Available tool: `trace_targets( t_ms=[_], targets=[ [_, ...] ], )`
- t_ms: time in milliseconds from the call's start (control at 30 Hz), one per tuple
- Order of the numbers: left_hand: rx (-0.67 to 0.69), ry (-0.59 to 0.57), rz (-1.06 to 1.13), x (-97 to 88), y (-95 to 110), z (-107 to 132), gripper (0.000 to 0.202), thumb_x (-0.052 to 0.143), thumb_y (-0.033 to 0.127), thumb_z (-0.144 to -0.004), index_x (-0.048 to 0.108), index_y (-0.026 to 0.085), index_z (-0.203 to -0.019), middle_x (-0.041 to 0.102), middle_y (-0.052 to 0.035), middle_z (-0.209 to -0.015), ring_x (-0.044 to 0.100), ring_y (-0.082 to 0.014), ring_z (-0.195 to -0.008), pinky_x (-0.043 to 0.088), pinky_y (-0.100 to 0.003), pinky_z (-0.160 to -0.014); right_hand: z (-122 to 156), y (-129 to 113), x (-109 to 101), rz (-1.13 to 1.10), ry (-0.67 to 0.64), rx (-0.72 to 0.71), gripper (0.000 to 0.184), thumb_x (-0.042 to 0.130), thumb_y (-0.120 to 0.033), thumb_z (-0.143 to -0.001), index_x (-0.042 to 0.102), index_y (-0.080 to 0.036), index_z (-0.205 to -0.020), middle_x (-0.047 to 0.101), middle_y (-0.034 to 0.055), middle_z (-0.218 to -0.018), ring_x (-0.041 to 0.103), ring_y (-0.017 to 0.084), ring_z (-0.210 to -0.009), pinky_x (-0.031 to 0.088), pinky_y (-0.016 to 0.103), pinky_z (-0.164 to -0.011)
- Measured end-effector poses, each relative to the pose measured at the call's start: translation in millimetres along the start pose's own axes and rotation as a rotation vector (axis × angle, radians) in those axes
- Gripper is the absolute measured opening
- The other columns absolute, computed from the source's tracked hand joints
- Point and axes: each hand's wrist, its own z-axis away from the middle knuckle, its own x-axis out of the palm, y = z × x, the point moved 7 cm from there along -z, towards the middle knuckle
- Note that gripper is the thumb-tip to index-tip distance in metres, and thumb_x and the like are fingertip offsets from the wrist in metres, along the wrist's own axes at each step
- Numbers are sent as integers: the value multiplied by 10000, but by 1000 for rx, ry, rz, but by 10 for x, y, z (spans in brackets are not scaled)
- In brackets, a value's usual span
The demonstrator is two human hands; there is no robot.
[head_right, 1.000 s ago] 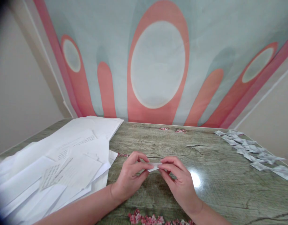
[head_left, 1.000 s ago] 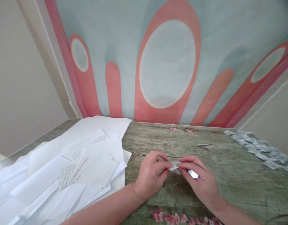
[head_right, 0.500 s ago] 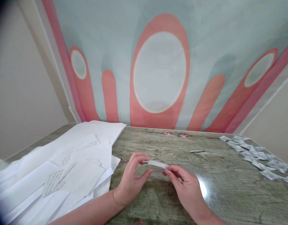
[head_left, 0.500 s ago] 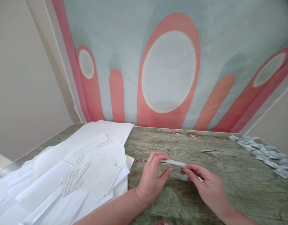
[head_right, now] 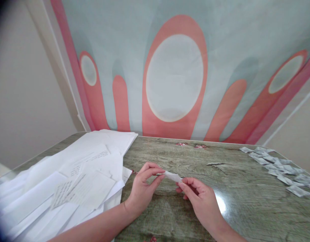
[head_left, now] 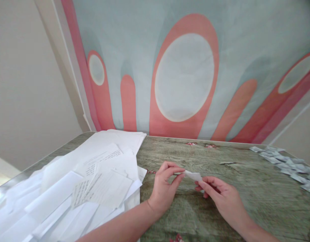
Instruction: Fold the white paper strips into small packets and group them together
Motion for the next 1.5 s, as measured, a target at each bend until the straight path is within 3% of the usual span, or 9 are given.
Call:
trace_targets(
  t_ms=[633, 933, 1133, 1500],
  targets=[
    [-71, -44, -21, 23, -70, 7, 118, 665, 104, -720, 703, 211, -750, 554, -28, -874, 557, -156, -833, 458, -285, -776, 9, -35, -86, 49, 88, -115, 259, 604, -428, -774, 654, -183, -843, 689, 36, -691, 602, 155, -557, 505, 244, -523],
    [-171, -80, -26, 48, -144, -1, 72, 676, 146, -719, 704, 213, -722, 576, -23, -872, 562, -157, -838, 439, -283, -792, 30, -120, -76, 49, 83, -194, 207, 586, -386, -799, 628, -187, -834, 665, 30, -709, 599, 147, -569, 506, 238, -516],
    [-256, -137, 68, 114, -234, 7, 53, 643, 165, -735, 682, 183, -704, 659, -12, -757, 590, -143, -711, 453, -233, -648, 26, -161, -76, -4, 90, -227, 208, 586, -374, -810, 618, -175, -860, 647, 28, -679, 580, 135, -540, 498, 236, -499],
    [-322, -128, 146, 120, -239, 14, 77, 657, 228, -731, 714, 178, -716, 693, -29, -767, 614, -161, -704, 471, -248, -656, 46, -150, -82, -43, 102, -235, 192, 586, -366, -814, 586, -174, -826, 597, 48, -848, 540, 100, -508, 452, 233, -455]
  ],
)
